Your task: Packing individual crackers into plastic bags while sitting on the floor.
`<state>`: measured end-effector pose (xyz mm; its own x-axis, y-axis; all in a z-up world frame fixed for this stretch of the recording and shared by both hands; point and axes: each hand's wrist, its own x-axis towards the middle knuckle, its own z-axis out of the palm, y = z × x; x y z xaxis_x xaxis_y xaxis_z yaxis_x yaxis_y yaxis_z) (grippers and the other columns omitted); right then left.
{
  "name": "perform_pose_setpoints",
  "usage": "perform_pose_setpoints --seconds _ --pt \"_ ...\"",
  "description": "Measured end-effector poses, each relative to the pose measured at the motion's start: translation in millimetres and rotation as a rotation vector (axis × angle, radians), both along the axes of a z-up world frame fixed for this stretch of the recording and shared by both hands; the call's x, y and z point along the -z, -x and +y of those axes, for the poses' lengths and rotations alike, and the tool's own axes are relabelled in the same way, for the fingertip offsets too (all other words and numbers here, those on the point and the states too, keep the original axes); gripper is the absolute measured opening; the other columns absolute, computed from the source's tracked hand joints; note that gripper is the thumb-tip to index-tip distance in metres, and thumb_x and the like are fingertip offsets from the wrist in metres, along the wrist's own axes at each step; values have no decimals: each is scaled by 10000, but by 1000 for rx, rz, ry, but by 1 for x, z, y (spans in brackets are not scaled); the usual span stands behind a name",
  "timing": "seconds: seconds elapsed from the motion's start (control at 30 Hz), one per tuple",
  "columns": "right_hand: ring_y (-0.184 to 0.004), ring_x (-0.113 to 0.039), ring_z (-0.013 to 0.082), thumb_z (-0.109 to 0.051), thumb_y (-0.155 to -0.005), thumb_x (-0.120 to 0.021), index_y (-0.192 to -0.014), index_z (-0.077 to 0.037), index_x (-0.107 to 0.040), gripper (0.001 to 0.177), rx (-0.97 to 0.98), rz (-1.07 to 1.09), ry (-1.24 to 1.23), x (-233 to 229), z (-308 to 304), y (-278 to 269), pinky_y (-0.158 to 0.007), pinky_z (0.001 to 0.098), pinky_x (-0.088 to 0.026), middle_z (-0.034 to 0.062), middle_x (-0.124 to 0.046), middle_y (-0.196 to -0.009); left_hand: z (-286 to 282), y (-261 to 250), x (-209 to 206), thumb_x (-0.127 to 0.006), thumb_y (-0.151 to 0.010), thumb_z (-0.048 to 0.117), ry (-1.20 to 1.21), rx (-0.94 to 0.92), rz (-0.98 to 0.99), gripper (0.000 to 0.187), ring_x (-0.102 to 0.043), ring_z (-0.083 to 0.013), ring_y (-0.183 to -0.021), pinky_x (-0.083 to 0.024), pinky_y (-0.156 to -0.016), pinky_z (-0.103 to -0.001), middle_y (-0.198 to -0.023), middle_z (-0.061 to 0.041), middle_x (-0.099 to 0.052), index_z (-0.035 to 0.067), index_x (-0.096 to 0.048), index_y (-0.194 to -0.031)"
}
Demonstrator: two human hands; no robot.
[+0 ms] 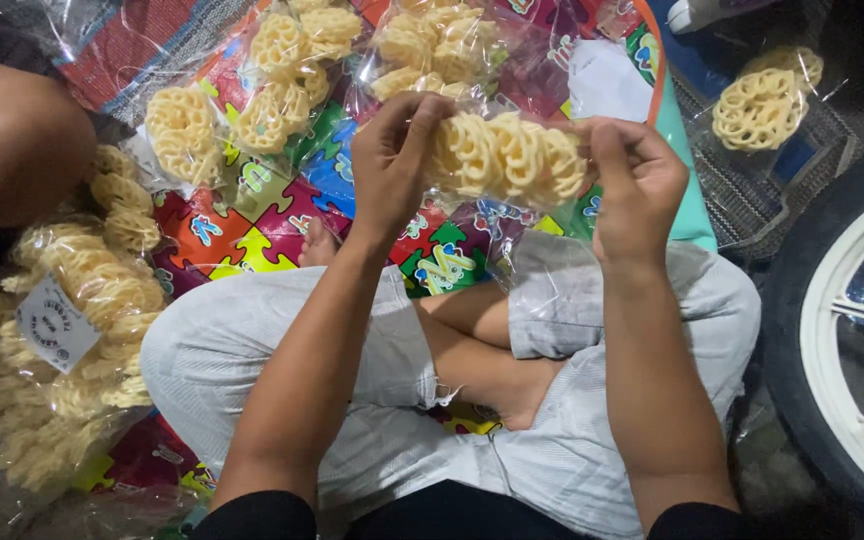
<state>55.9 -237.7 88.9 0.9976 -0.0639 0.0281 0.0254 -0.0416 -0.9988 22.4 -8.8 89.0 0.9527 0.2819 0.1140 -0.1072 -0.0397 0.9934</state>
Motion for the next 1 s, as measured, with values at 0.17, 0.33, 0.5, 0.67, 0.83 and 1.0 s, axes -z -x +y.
perform_pose_setpoints --seconds 0.17,0.33,0.5,0.67,0.83,1.0 --pt "-825 -725 134 -304 -922 -770 -1021 -48 -722 280 114 115 -220 9 2 -4 -740 232 -573 99 -779 -968 -4 2 -1 -568 -1040 383 61 -19 22 318 -655 -132 -876 -522 -702 -249 -1001 -15 -735 119 -744 -1033" --pt "-814 -656 72 -196 -1025 -681 -1104 -24 -728 195 -41 160 -85 9 0 -1 -702 216 -581 59 -752 -992 6 -2 4 -571 -1025 385 44 -63 87 332 -631 -117 -794 -495 -628 -224 -951 -26 -722 100 -743 -1026" --pt "-802 -653 78 -174 -1024 -705 -1115 -14 -739 187 -2 72 27 21 -10 -8 -752 202 -551 56 -721 -903 6 -3 0 -568 -1024 376 -42 -100 89 321 -661 -109 -846 -508 -686 -239 -961 -8 -750 116 -754 -995" --pt "-753 -712 142 -294 -1065 -561 -1187 -48 -673 296 -51 203 -48 -11 4 -3 -633 247 -608 112 -744 -918 8 -4 -1 -567 -1020 363 -41 -124 73 314 -663 -114 -870 -501 -726 -258 -961 -12 -754 98 -736 -1008" --pt "-1056 -701 214 -191 -927 -752 -1299 -30 -537 459 -385 262 -122 -10 8 4 -769 362 -696 140 -680 -1215 12 -7 6 -546 -1037 400 -62 -154 35 349 -737 -172 -1008 -588 -803 -269 -1066 -46 -746 96 -716 -1064" --pt "-829 -702 186 -346 -877 -804 -1292 -26 -552 582 -205 210 -161 0 4 -3 -616 284 -655 105 -676 -1145 36 -8 6 -624 -996 443 125 128 202 482 -719 -268 -1020 -669 -700 -313 -1379 -270 -610 208 -523 -1404"
